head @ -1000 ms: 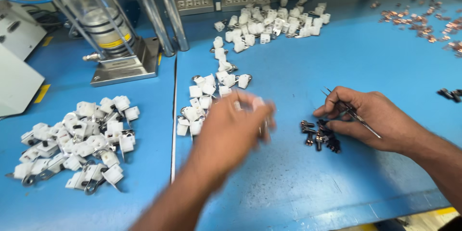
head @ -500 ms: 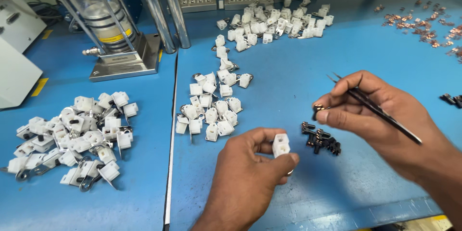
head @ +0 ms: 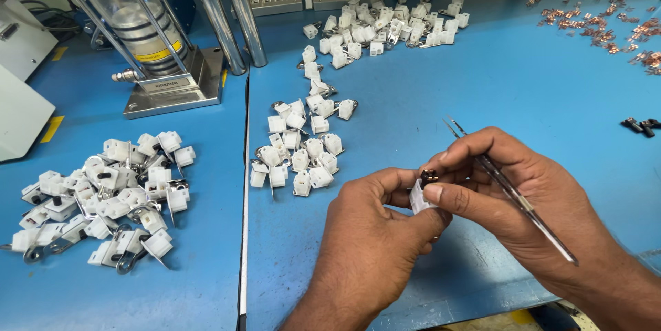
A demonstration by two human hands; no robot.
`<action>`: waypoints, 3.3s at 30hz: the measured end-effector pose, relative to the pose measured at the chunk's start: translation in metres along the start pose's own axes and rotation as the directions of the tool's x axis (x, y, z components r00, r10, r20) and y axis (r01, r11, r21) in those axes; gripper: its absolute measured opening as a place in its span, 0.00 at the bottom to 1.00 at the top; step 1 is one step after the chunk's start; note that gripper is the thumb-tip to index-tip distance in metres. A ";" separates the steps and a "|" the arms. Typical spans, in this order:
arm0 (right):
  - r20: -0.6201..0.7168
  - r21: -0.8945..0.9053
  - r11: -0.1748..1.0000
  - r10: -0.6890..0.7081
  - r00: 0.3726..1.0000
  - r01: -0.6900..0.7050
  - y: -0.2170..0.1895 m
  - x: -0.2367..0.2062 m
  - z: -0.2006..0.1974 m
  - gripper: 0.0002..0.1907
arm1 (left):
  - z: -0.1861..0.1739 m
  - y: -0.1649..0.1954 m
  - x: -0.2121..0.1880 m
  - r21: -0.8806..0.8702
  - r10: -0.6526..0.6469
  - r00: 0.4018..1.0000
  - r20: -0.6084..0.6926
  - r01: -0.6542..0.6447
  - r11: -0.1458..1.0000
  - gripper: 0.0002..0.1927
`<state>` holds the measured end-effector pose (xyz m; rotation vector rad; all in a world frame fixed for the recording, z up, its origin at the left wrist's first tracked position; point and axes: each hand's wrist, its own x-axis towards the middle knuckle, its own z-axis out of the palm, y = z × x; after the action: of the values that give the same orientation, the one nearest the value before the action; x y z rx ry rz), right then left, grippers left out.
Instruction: The person picks up white plastic connector housings one at a time from the workbench and uses tweezers to insert small metal contacts into each housing, then sets the assembled part aside and repeats the cycle with the next housing and contact.
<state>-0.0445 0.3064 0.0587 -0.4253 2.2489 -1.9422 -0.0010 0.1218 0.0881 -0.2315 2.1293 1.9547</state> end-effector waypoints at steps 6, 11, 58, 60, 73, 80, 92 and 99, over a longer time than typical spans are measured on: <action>-0.091 -0.060 0.995 -0.090 0.992 0.085 -0.009 -0.005 0.002 0.14 | -0.005 -0.002 -0.003 -0.050 0.022 1.000 -0.017 -0.022 0.999 0.18; -0.063 0.289 0.953 0.109 0.992 -0.087 -0.020 -0.010 -0.010 0.29 | -0.009 -0.003 -0.005 0.111 0.099 0.990 -0.101 -0.087 0.990 0.22; 0.193 0.385 0.719 0.551 0.812 -0.579 0.010 -0.019 0.008 0.23 | -0.035 -0.042 -0.027 0.569 0.303 0.953 -0.028 -0.234 0.789 0.19; 0.191 0.419 0.802 0.381 0.905 -0.426 0.013 -0.018 0.003 0.28 | -0.065 -0.035 -0.024 0.608 0.234 0.971 -0.053 -0.155 0.778 0.18; -0.402 0.139 0.800 0.584 0.705 -0.583 -0.039 0.002 -0.006 0.19 | -0.172 -0.019 0.030 0.840 0.228 0.961 -0.155 0.007 0.542 0.28; -0.516 -0.153 0.921 0.234 0.824 -0.357 0.016 -0.014 -0.043 0.10 | -0.157 -0.051 0.034 0.827 0.331 0.891 -0.310 0.081 0.556 0.22; 0.184 -0.667 0.740 0.050 0.982 0.087 0.026 0.067 -0.042 0.09 | -0.074 -0.033 -0.007 -0.281 -0.235 0.894 -0.382 0.130 0.951 0.24; 0.171 -0.851 0.524 0.211 0.962 0.037 0.008 0.085 -0.022 0.13 | -0.030 -0.044 -0.020 -0.396 -0.391 0.912 -0.123 0.316 0.862 0.20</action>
<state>-0.1327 0.3028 0.0607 -0.5865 2.7966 -0.5065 0.0283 0.0873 0.0542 -0.8608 1.6419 2.1482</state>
